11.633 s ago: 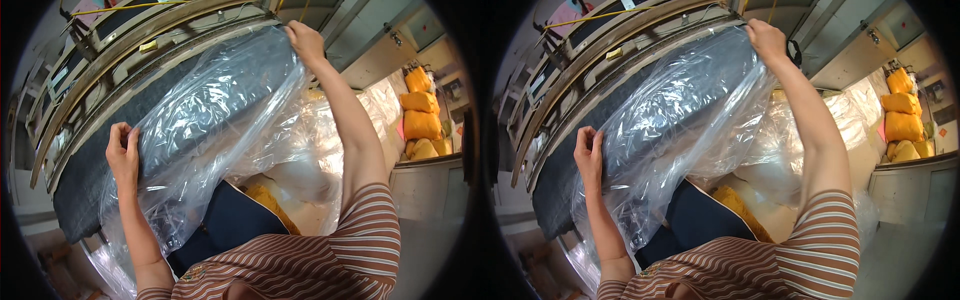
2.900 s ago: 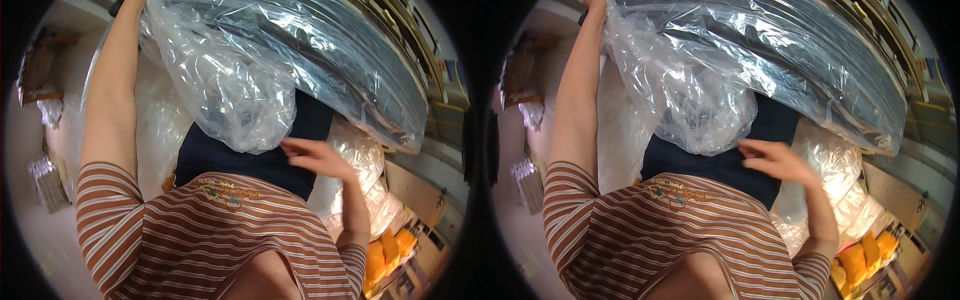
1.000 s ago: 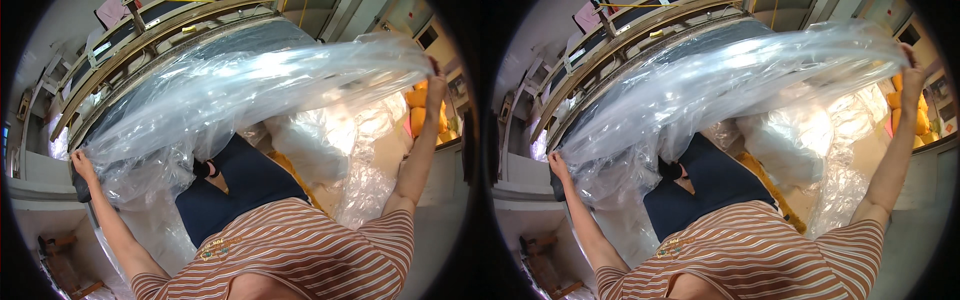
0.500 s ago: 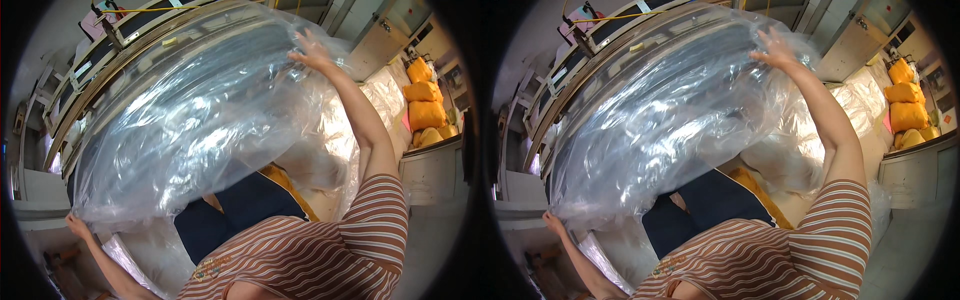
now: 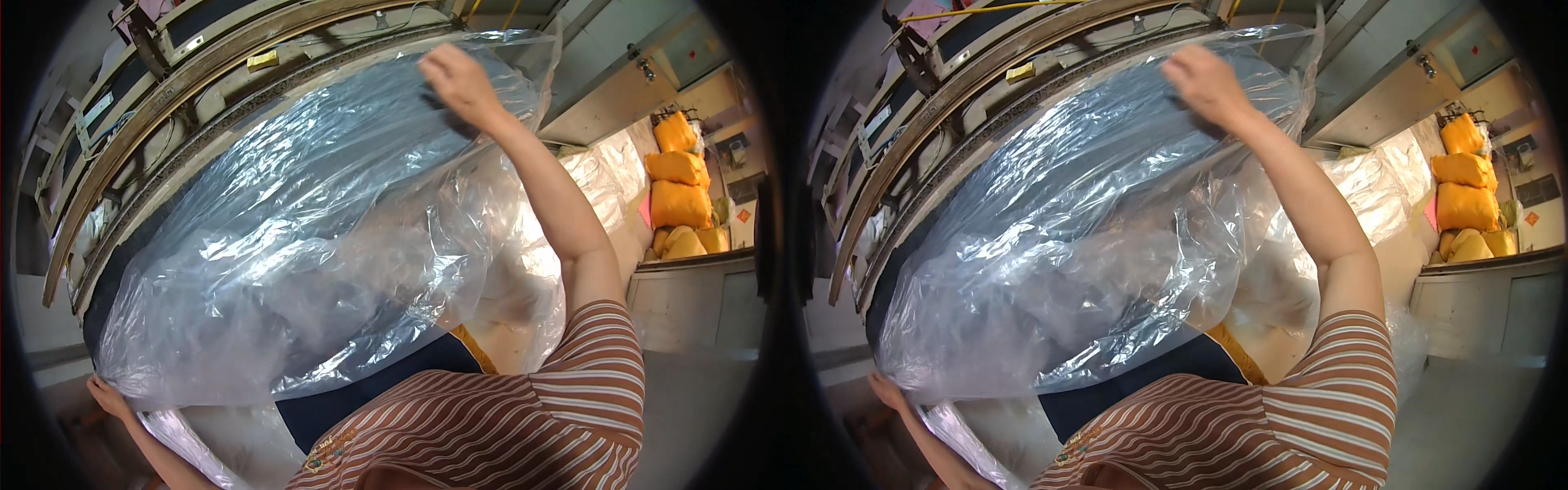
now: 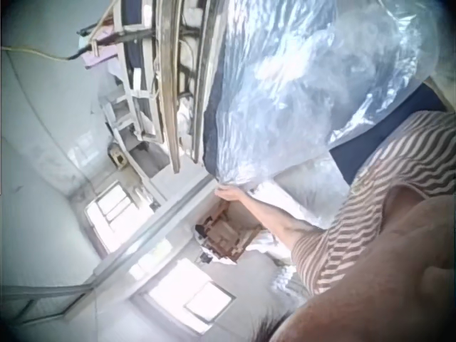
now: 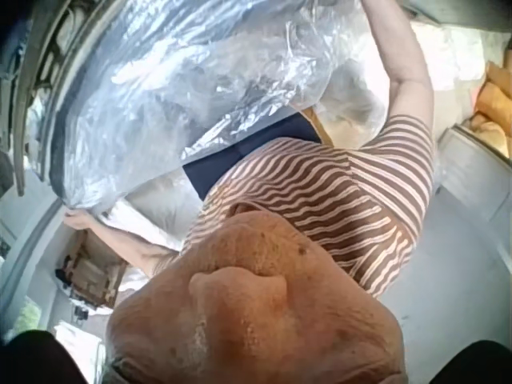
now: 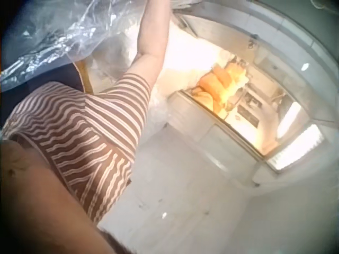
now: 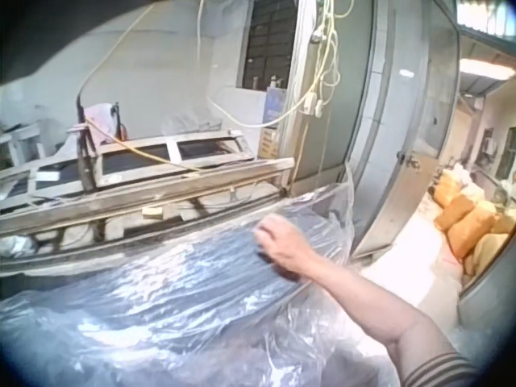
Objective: The person wraps a large, dark-colored upholstered chair with a clear plastic sheet. They repeatedly pull the plastic over the chair's frame and smooth it down by hand to ensure full coverage.
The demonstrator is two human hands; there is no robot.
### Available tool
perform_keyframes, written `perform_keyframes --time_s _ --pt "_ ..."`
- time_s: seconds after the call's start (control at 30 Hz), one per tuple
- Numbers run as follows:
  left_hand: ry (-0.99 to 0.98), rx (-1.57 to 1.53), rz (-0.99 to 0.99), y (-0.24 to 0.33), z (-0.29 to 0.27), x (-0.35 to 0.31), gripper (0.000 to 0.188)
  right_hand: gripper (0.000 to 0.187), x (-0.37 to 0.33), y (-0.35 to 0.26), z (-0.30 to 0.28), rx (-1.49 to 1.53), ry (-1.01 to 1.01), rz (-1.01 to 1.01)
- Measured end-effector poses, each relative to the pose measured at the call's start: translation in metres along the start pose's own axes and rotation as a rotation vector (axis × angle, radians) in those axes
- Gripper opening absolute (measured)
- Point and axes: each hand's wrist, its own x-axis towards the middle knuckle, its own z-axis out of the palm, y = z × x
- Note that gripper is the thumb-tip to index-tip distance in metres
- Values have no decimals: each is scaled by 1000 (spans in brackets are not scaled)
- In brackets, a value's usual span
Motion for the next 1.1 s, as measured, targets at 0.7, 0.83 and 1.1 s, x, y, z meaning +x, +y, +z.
perform_keyframes --time_s 0.7,0.83,1.1 --pt "-219 -973 -770 -138 -265 -103 44 23 6 -47 51 117 -39 -170" --pt "-245 -943 -826 -166 -254 -124 43 17 41 -20 67 459 -244 -104" --pt "-20 -1434 -751 -17 -149 44 37 29 109 19 -52 1105 397 152"
